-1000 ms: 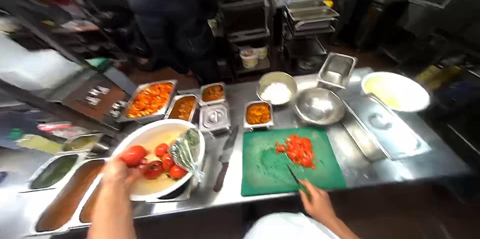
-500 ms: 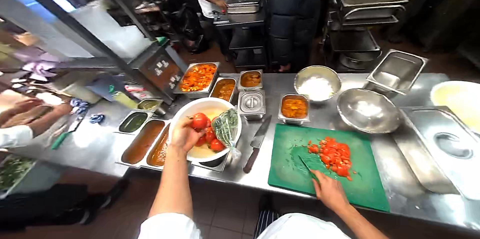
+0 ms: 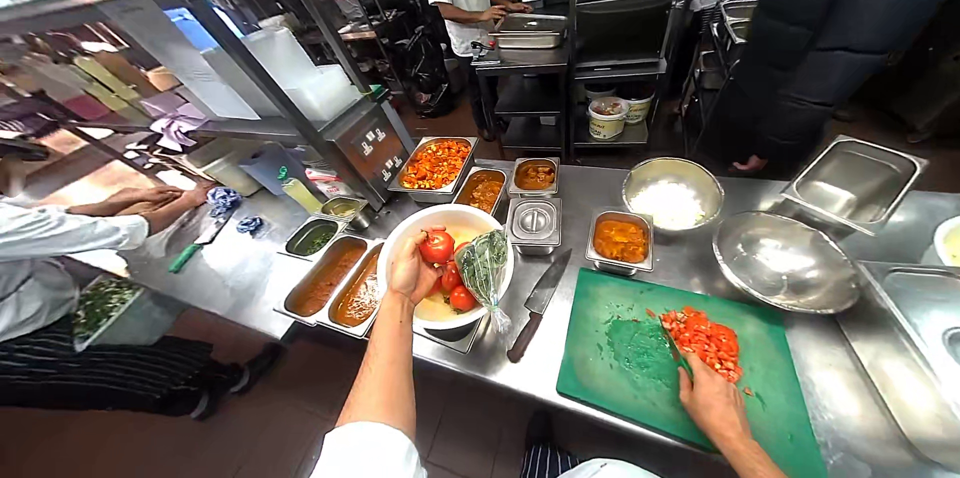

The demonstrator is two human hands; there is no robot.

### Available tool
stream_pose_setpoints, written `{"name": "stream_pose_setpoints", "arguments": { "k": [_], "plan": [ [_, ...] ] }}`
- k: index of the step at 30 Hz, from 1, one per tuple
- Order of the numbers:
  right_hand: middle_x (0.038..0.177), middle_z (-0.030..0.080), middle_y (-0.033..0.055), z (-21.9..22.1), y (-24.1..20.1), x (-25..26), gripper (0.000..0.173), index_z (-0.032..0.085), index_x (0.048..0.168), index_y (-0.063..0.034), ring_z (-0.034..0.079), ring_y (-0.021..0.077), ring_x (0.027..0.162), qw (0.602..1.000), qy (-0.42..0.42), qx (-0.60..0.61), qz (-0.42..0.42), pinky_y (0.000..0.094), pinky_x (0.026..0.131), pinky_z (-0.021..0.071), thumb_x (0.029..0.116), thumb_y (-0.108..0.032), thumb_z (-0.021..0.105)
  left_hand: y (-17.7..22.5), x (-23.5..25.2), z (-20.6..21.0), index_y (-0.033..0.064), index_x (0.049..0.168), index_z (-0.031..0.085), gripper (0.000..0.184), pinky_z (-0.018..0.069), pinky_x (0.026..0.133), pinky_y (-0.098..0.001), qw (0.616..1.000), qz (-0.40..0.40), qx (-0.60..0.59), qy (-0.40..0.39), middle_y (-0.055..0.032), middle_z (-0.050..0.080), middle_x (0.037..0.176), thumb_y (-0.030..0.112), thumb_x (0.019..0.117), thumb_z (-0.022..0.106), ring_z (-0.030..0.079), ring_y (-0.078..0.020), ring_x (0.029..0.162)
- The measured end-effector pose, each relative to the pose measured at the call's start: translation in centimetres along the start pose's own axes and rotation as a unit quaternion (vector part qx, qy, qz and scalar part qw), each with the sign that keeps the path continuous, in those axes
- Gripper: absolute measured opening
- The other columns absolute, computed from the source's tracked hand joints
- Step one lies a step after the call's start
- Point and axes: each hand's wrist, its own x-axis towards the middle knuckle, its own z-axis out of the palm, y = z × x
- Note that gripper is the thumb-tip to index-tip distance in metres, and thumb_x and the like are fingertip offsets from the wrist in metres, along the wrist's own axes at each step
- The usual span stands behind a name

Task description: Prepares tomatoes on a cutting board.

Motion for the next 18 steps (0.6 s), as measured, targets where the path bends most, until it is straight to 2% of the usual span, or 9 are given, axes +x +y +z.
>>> {"name": "stream_pose_setpoints", "arguments": {
  "k": [5, 10, 14, 15, 17, 18],
  "plan": [
    [0.100, 0.076, 0.0139, -0.1, 0.2, 0.0, 0.032, 0.067, 0.127, -0.0130, 0.074, 0.0370, 0.090, 1.000, 0.006, 0.002, -0.007, 0.0577, 0.075, 0.0574, 0.0999, -0.025, 0.054, -0.1, 0.5, -0.2, 0.0155, 0.118, 0.066, 0.043, 0.0592, 0.074, -0.0409, 1.000, 0.010, -0.007, -0.020, -0.0114, 0.070, 0.110, 0.038, 0.1081, 0.031, 0.069, -0.0245, 0.090],
    [0.100, 0.075, 0.0144, 0.0, 0.4, -0.1, 0.032, 0.067, 0.127, -0.0126, 0.074, 0.0368, 0.091, 1.000, 0.006, 0.010, -0.016, 0.0581, 0.075, 0.0572, 0.0990, -0.024, 0.055, 0.2, 0.5, 0.0, 0.0110, 0.115, 0.068, 0.042, 0.0592, 0.074, -0.0386, 1.000, -0.008, -0.017, -0.006, -0.0125, 0.070, 0.106, 0.038, 0.1091, 0.036, 0.069, -0.0235, 0.087],
    [0.100, 0.075, 0.0148, 0.0, 0.5, -0.1, 0.032, 0.067, 0.127, -0.0128, 0.074, 0.0370, 0.091, 1.000, 0.003, 0.012, -0.016, 0.0583, 0.075, 0.0572, 0.0995, -0.024, 0.055, 0.3, 0.7, 0.5, 0.0102, 0.108, 0.069, 0.051, 0.0598, 0.073, -0.0367, 1.000, -0.017, -0.005, 0.020, -0.0119, 0.071, 0.099, 0.050, 0.1092, 0.036, 0.070, -0.0223, 0.084],
    [0.100, 0.076, 0.0141, 0.1, 0.5, 0.0, 0.032, 0.067, 0.127, -0.0136, 0.074, 0.0367, 0.091, 1.000, 0.001, 0.010, -0.015, 0.0581, 0.076, 0.0572, 0.0995, -0.025, 0.055, 0.4, 0.7, 0.6, 0.0097, 0.109, 0.069, 0.058, 0.0600, 0.074, -0.0386, 0.999, -0.019, 0.004, 0.030, -0.0125, 0.071, 0.099, 0.056, 0.1081, 0.033, 0.070, -0.0234, 0.085],
    [0.099, 0.076, 0.0141, 0.1, 0.6, 0.0, 0.032, 0.067, 0.127, -0.0133, 0.074, 0.0374, 0.091, 1.000, 0.003, 0.012, -0.017, 0.0586, 0.076, 0.0572, 0.0993, -0.025, 0.055, 0.8, 0.6, 0.9, 0.0092, 0.119, 0.066, 0.076, 0.0590, 0.081, -0.0446, 0.999, -0.035, 0.009, 0.037, -0.0148, 0.070, 0.108, 0.070, 0.1032, 0.025, 0.069, -0.0269, 0.094],
    [0.099, 0.076, 0.0142, 0.1, 0.6, 0.0, 0.032, 0.067, 0.127, -0.0131, 0.074, 0.0372, 0.090, 1.000, 0.005, 0.015, -0.018, 0.0587, 0.075, 0.0572, 0.0991, -0.024, 0.055, 1.0, 0.4, 1.0, 0.0095, 0.124, 0.064, 0.079, 0.0581, 0.084, -0.0468, 0.999, -0.042, 0.001, 0.033, -0.0157, 0.069, 0.113, 0.072, 0.1026, 0.020, 0.069, -0.0283, 0.098]
  ]
}}
